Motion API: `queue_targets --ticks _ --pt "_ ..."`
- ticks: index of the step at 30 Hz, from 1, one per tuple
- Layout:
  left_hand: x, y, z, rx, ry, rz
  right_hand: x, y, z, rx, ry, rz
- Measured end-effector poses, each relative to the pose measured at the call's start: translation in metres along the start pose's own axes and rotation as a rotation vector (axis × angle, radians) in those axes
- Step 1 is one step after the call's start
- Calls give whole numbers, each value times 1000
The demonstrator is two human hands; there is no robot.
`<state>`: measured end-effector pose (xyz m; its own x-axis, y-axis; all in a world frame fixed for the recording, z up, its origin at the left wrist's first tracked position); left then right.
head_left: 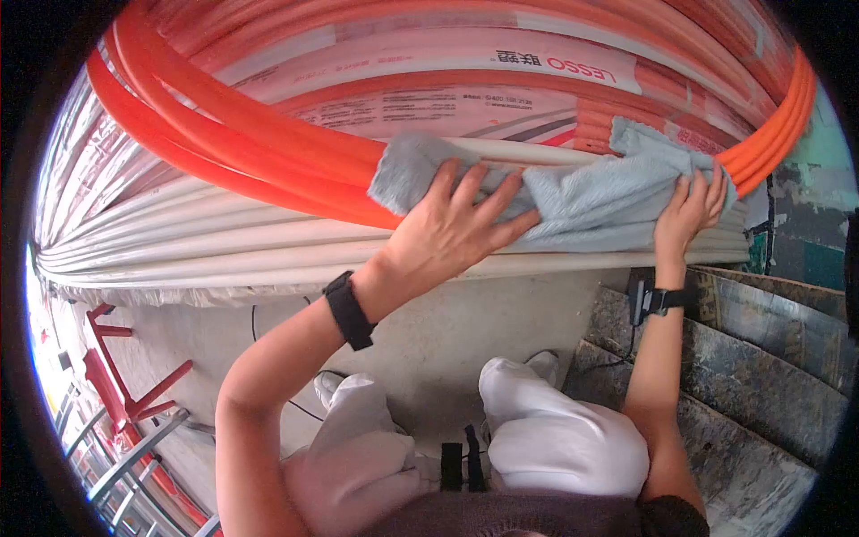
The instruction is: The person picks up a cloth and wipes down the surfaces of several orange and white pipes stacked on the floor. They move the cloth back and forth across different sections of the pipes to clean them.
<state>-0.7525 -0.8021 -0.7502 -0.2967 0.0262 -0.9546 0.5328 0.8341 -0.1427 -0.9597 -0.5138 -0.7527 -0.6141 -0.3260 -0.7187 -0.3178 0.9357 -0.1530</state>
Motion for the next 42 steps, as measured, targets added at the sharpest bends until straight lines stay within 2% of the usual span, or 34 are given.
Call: queue_targets --ticks 3,11,16,22,26,29,31,33,35,37,39,42 --pt "5 -9 -18 14 -6 -17 14 13 -24 -8 35 -101" --pt "-6 -12 -19 70 73 32 22 16 -20 55 -7 -4" --pt "-7 -12 -10 99 54 207 13 -30 16 56 -29 -21" --pt "-13 -11 12 242 26 126 -1 -108 74 -14 -180 -120" --pt "-25 -19 41 281 136 -25 -14 -171 100 -145 -216 -237" --pt "-39 -28 73 219 92 -57 -19 -208 107 -266 -291 -311" --pt "-44 -41 102 89 3 -102 -17 -234 108 -343 -363 -315" --pt "-58 -61 125 -163 -12 -17 -16 -260 110 -419 -405 -322" --pt "-77 -81 144 -375 53 39 -32 -295 96 -440 -457 -473" --pt "-89 -97 160 -507 89 53 -32 -326 88 -507 -453 -520" --pt "-94 -103 163 -523 125 -2 -29 -355 80 -578 -437 -559" --pt "-90 -111 157 -552 150 -103 -23 -385 69 -571 -514 -572"
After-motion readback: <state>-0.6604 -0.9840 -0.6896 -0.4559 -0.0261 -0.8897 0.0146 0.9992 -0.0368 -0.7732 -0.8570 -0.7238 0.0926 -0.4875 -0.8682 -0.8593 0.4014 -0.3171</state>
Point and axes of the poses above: each hand's wrist, its own z-axis away from the middle knuckle, its own x-axis out of the palm, y = z × x, the point moved 5 cm from there along -z, towards the middle knuckle, and after that the axes turned 10 degrees about x, right-handed, at the moved point
